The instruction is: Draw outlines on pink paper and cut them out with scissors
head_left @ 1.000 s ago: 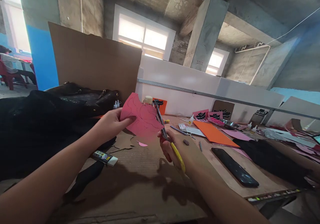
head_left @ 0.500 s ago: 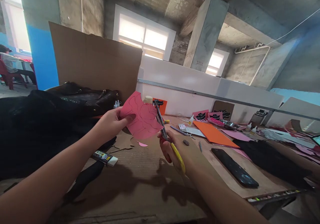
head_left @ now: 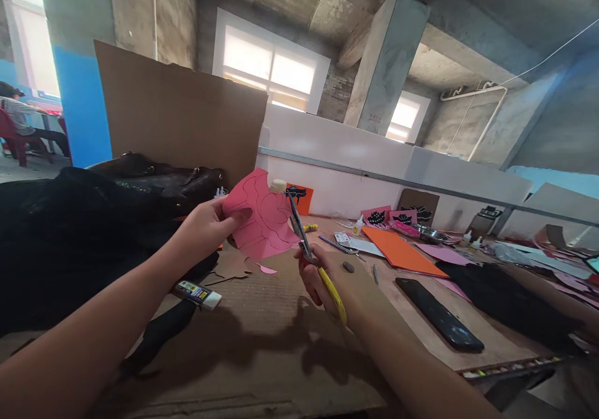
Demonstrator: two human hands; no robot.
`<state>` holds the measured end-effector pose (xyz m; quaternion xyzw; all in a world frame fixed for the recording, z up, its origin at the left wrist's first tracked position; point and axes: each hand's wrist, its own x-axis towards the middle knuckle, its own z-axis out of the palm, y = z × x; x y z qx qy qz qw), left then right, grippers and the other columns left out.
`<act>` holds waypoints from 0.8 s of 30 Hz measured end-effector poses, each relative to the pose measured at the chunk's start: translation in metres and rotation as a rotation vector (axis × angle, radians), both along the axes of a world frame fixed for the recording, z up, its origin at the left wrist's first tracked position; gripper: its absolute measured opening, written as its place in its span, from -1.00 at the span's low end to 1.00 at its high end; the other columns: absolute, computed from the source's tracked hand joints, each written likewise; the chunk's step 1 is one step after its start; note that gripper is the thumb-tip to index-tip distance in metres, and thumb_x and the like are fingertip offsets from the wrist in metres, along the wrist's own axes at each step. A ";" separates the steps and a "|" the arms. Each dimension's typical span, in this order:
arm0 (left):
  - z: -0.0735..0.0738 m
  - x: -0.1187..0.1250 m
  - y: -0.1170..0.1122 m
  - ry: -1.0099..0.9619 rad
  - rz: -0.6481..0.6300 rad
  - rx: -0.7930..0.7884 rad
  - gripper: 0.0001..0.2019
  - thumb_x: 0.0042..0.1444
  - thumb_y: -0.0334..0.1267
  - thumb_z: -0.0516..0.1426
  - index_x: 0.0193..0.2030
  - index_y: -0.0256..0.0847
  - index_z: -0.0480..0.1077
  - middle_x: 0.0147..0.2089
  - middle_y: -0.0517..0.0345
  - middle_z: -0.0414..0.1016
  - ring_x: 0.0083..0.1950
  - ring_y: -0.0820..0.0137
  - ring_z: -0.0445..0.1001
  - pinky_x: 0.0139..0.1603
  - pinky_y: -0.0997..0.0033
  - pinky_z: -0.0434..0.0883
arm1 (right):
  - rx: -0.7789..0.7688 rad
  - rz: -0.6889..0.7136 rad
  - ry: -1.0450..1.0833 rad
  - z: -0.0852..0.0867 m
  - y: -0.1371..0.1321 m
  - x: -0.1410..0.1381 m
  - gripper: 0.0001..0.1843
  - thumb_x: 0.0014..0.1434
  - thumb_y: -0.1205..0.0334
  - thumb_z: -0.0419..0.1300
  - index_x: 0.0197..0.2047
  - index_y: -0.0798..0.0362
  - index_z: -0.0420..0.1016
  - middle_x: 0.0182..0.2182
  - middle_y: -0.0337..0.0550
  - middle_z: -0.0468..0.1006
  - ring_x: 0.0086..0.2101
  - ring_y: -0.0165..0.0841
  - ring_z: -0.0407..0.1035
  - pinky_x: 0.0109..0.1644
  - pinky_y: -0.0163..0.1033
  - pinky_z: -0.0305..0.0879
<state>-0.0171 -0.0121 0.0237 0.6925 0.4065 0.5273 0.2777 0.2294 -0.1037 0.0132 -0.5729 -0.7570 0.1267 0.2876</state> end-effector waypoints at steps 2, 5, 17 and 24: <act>0.000 0.000 0.000 -0.006 -0.020 -0.001 -0.58 0.07 0.14 0.24 -0.15 -0.18 0.53 -0.24 0.10 0.60 -0.23 0.23 0.53 -0.25 0.37 0.46 | -0.030 -0.010 -0.015 0.005 -0.001 -0.005 -0.78 0.30 0.29 -0.03 -0.06 0.01 0.38 -0.61 -0.38 0.41 -0.57 -0.41 0.32 -0.41 -0.29 0.11; -0.001 0.000 0.001 -0.020 -0.021 -0.007 -0.57 0.07 0.14 0.24 -0.14 -0.20 0.52 -0.23 0.07 0.59 -0.21 0.21 0.53 -0.23 0.36 0.46 | -0.046 0.012 0.004 0.007 -0.002 -0.008 -0.80 0.29 0.29 -0.02 -0.07 0.03 0.36 -0.63 -0.38 0.37 -0.59 -0.41 0.28 -0.43 -0.29 0.10; -0.001 0.000 0.000 -0.063 -0.047 -0.007 -0.54 0.07 0.13 0.25 -0.10 -0.23 0.52 -0.18 0.04 0.62 -0.18 0.19 0.55 -0.21 0.36 0.47 | -0.035 -0.039 -0.038 0.009 -0.004 -0.006 -0.76 0.24 0.33 -0.01 -0.08 -0.01 0.40 -0.62 -0.37 0.43 -0.56 -0.41 0.34 -0.43 -0.30 0.07; -0.002 -0.002 0.001 -0.061 -0.003 0.017 -0.53 0.09 0.16 0.22 -0.09 -0.20 0.53 -0.20 0.07 0.63 -0.21 0.18 0.56 -0.29 0.38 0.47 | -0.006 -0.031 -0.052 0.000 -0.001 0.002 -0.73 0.30 0.16 0.01 0.00 -0.03 0.41 -0.54 -0.34 0.46 -0.54 -0.41 0.32 -0.41 -0.30 0.09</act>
